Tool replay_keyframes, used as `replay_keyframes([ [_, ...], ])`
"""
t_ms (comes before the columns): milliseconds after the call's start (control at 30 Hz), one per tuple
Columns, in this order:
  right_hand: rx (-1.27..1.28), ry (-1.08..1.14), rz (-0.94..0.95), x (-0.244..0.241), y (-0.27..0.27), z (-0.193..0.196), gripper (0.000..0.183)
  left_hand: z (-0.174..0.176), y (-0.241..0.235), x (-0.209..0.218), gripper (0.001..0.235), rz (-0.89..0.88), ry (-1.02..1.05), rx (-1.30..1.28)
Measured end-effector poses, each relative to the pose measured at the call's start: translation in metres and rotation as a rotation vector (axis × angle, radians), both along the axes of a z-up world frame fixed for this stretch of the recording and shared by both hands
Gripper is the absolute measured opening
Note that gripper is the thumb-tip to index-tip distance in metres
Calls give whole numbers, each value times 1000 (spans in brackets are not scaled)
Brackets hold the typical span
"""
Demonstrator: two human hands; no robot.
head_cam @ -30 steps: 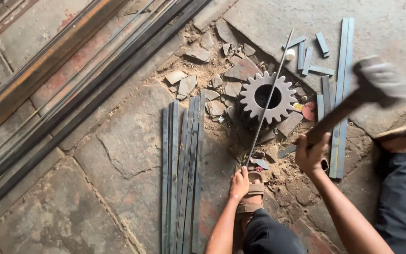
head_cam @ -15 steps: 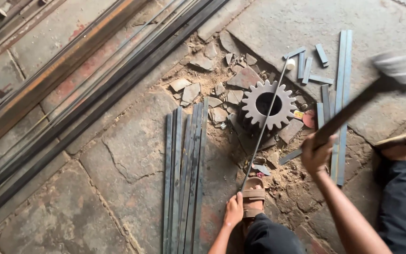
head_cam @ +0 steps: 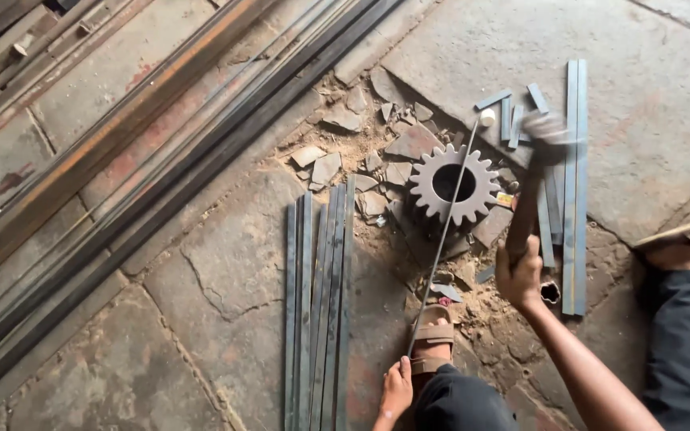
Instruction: The person holds metal bars against a large gear on the ground and strikes them with a hammer. They reposition the gear and bars several times, continuing to strike the metal at different points.
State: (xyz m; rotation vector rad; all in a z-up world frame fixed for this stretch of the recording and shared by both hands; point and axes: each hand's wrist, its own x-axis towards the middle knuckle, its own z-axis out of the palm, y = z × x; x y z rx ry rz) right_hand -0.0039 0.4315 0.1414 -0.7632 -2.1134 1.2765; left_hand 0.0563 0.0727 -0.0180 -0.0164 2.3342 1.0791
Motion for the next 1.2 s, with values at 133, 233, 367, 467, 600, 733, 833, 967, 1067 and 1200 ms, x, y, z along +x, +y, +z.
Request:
replay_keyframes([
  [133, 160, -667, 70, 25, 10, -20, 43, -2, -1, -7, 62, -46, -13, -43],
  [233, 27, -628, 39, 26, -1, -2, 41, -31, 10, -9, 60, -82, 83, 39],
  [367, -308, -641, 9, 58, -28, -20, 37, -35, 50, -44, 50, -115, -166, 416],
  [467, -254, -816, 52, 66, -33, -45, 42, 21, 91, -78, 34, 31, -775, 829],
  [600, -323, -775, 22, 69, -49, -39, 42, 158, 141, -127, 21, -127, -754, 982],
  [733, -140, -789, 49, 86, -49, -92, 39, 227, 186, -151, 24, -229, -474, 1011],
  [833, -147, -826, 64, 82, -51, -82, 41, 252, 214, -164, 25, -190, -363, 1004],
  [967, -311, -930, 73, 75, -53, -58, 41, 291, 244, -178, 33, -134, -303, 991],
  [1067, -250, -865, 84, 79, -53, -70, 43, 266, 259, -181, 33, -434, 605, 709],
  [1200, -294, -853, 76, 77, -54, -64, 43, 302, 266, -186, 39, -314, 168, 856],
])
